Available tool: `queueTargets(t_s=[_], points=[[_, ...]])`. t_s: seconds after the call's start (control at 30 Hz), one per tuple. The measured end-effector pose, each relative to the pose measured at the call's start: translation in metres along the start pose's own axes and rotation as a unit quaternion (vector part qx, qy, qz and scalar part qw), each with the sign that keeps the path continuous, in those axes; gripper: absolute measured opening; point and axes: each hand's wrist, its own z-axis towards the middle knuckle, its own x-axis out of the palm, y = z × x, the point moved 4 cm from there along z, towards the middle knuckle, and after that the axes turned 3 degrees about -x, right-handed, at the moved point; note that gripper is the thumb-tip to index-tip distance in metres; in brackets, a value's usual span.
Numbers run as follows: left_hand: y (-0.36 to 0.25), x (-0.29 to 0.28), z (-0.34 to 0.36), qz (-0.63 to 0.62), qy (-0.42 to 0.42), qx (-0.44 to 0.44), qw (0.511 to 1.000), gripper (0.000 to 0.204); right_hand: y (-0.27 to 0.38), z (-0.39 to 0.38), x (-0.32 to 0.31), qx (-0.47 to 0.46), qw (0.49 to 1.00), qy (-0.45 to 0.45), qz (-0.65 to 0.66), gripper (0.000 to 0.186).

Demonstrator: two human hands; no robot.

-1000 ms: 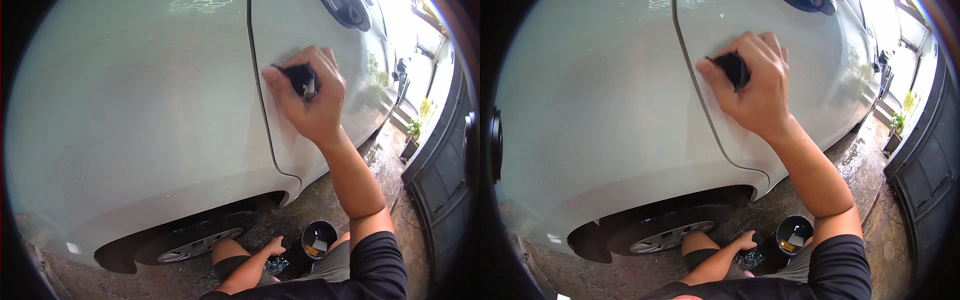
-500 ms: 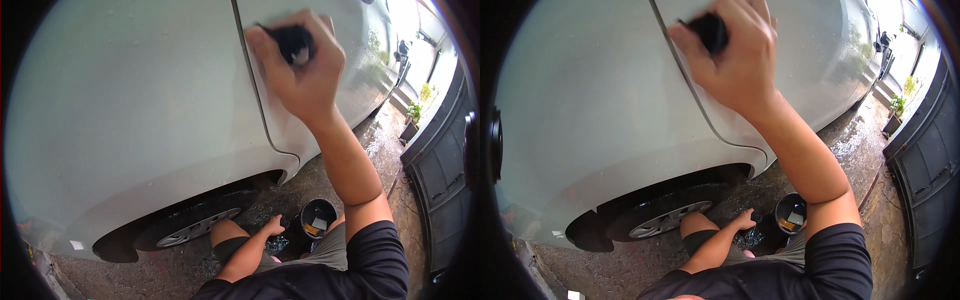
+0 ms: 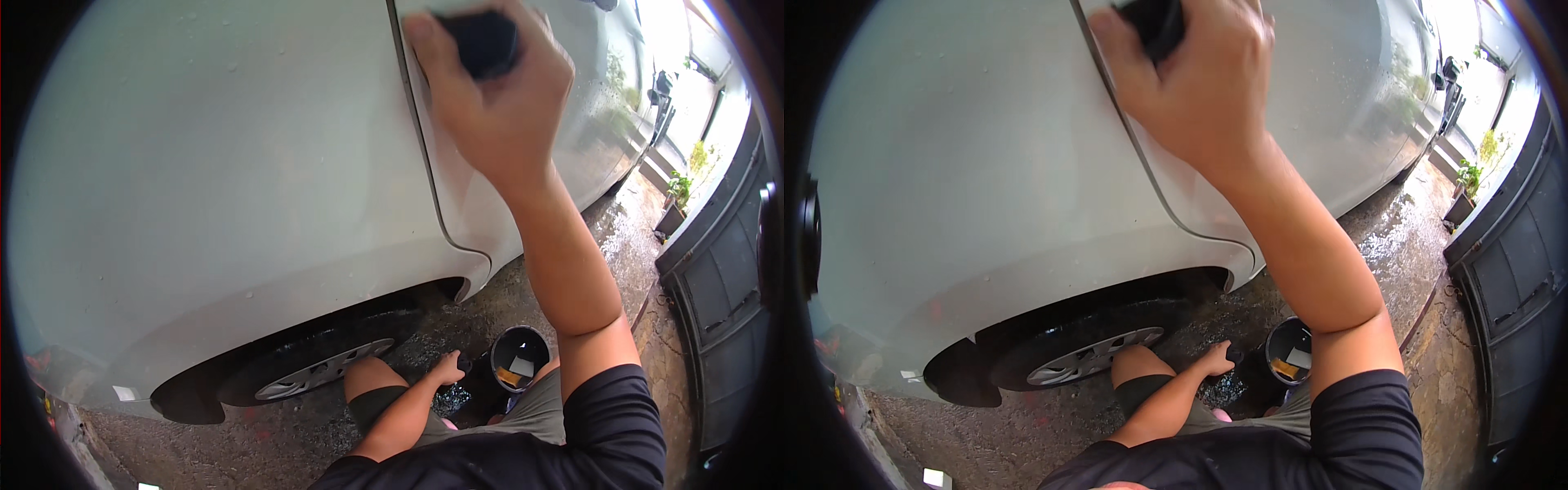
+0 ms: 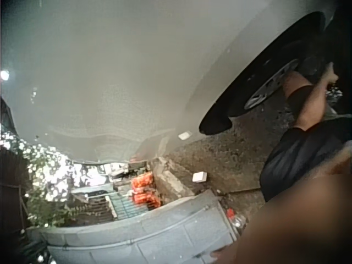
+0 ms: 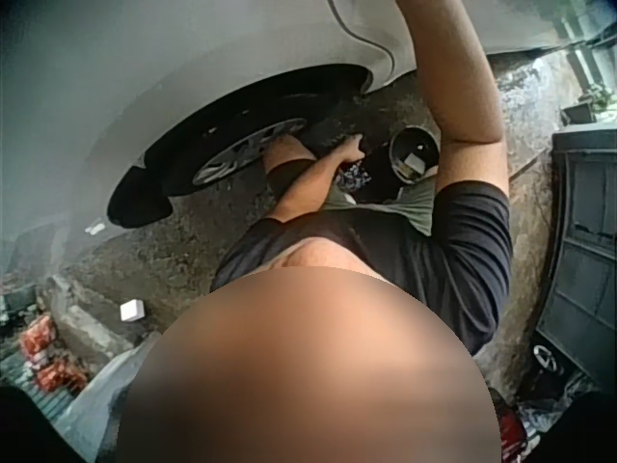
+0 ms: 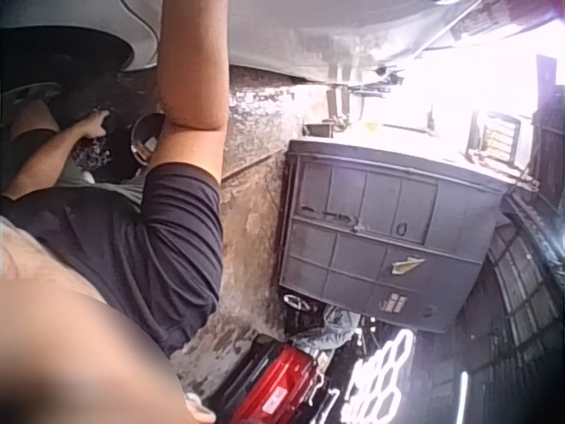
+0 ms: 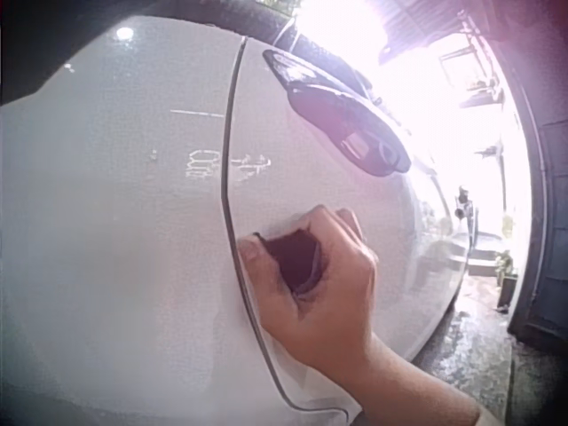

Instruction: Sanding the edge of a car door seam using a sanding block and water from a bucket.

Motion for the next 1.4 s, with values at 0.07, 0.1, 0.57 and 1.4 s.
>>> queueTargets(t_s=[0.07,0.1,0.57,1.4], points=[[-0.003,-0.004,0.008,0.013,0.004,0.019,1.000,0.064,0.002,0.003,0.001,-0.024,0.999,0.019,-0.019,0.026],[-0.003,-0.004,0.009,0.014,0.002,0.021,1.000,0.064,-0.002,0.010,0.002,-0.001,1.000,0.009,0.001,0.027],[-0.074,-0.045,-0.065,-0.112,-0.096,0.111,0.983,0.084,-0.022,0.009,-0.021,0.078,0.997,-0.003,0.009,0.029],[-0.411,-0.360,-0.193,0.527,-0.590,0.317,0.523,0.059,0.124,-0.514,-0.362,0.751,0.619,0.222,-0.058,0.034]])
